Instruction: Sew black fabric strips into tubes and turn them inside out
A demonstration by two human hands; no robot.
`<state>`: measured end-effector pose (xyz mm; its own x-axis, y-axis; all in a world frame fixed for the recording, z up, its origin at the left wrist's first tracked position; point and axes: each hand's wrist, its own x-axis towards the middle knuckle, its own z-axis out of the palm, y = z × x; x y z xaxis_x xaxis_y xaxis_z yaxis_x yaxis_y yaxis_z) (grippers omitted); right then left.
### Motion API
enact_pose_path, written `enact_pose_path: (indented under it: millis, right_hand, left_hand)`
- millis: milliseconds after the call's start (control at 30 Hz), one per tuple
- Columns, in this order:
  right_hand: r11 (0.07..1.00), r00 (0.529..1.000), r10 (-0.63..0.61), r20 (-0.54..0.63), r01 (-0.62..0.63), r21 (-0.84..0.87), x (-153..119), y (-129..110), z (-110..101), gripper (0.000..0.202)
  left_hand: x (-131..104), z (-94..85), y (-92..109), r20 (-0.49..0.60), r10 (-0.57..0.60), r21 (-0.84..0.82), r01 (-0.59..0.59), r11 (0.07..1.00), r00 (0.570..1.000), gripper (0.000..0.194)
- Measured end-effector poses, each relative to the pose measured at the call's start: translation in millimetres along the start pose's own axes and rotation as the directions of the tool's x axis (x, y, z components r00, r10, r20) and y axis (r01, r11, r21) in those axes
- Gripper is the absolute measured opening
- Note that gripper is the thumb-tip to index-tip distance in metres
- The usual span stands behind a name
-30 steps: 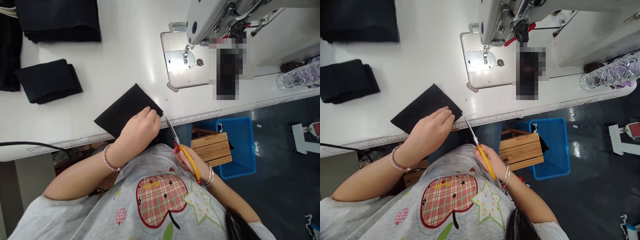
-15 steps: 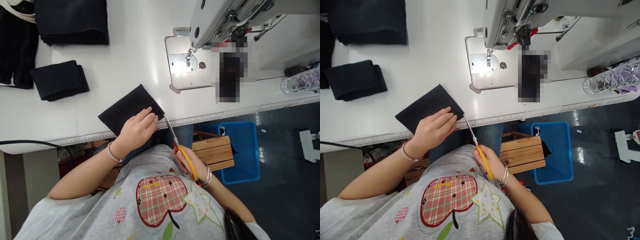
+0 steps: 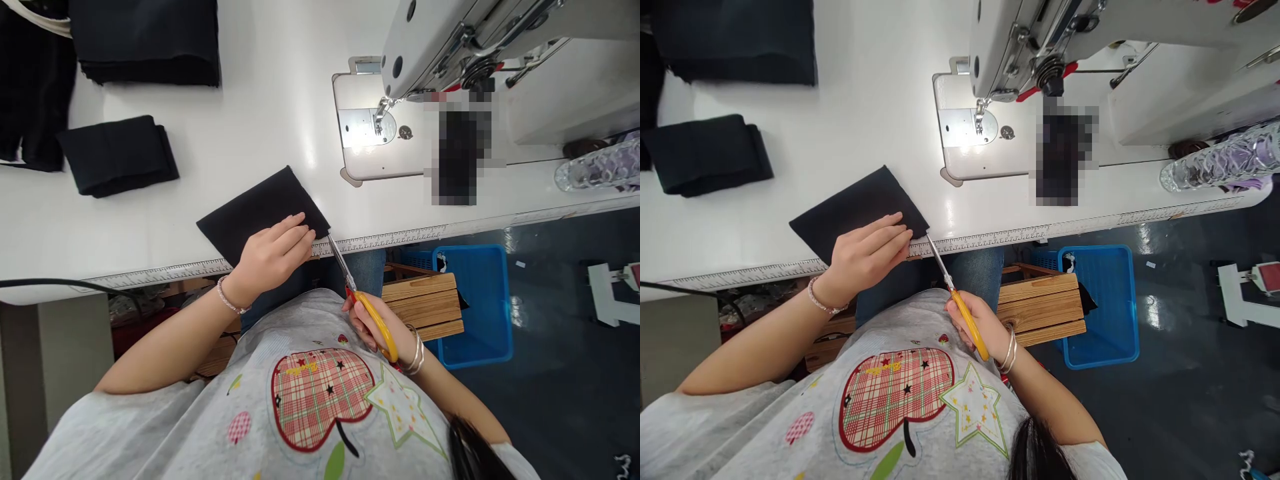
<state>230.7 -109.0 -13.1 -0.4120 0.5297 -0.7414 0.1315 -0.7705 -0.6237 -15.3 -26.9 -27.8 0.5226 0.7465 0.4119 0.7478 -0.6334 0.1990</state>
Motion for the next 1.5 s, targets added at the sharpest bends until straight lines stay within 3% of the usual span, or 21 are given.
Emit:
enact_pose_path:
  millis: [267, 767, 1067, 1233, 1400, 1500]
  right_hand:
    - [1.000, 1.000, -0.002, 0.019, 0.003, -0.017, 7.3, -0.3, 0.0, 0.056]
    - [0.997, 0.999, 0.052, 0.016, -0.053, 0.049, 9.3, -1.3, -0.5, 0.056]
    - [0.999, 0.999, 0.014, -0.042, -0.012, 0.042, 10.3, 3.6, 2.1, 0.057]
    - [0.998, 0.990, -0.048, -0.134, 0.054, 0.041, 11.4, 15.4, -1.8, 0.055]
    - [0.992, 0.947, -0.113, -0.301, 0.122, 0.010, 6.2, 20.0, -9.2, 0.054]
    - [0.990, 0.931, -0.140, -0.338, 0.142, -0.018, 2.6, 15.8, -14.0, 0.054]
  left_hand:
    - [1.8, 1.8, -1.4, -0.126, 0.166, 0.110, -0.152, 0.982, 0.978, 0.016]
    - [0.1, 1.3, -2.5, -0.111, 0.156, 0.111, -0.144, 0.983, 0.981, 0.017]
    - [2.1, 0.6, -0.1, -0.131, 0.164, 0.130, -0.147, 0.981, 0.978, 0.016]
    - [3.9, 0.0, 0.5, -0.145, 0.165, 0.148, -0.143, 0.979, 0.976, 0.016]
    - [3.1, 1.2, 0.9, -0.143, 0.157, 0.143, -0.136, 0.980, 0.977, 0.018]
    - [3.5, -1.3, 3.5, -0.140, 0.152, 0.140, -0.132, 0.981, 0.978, 0.019]
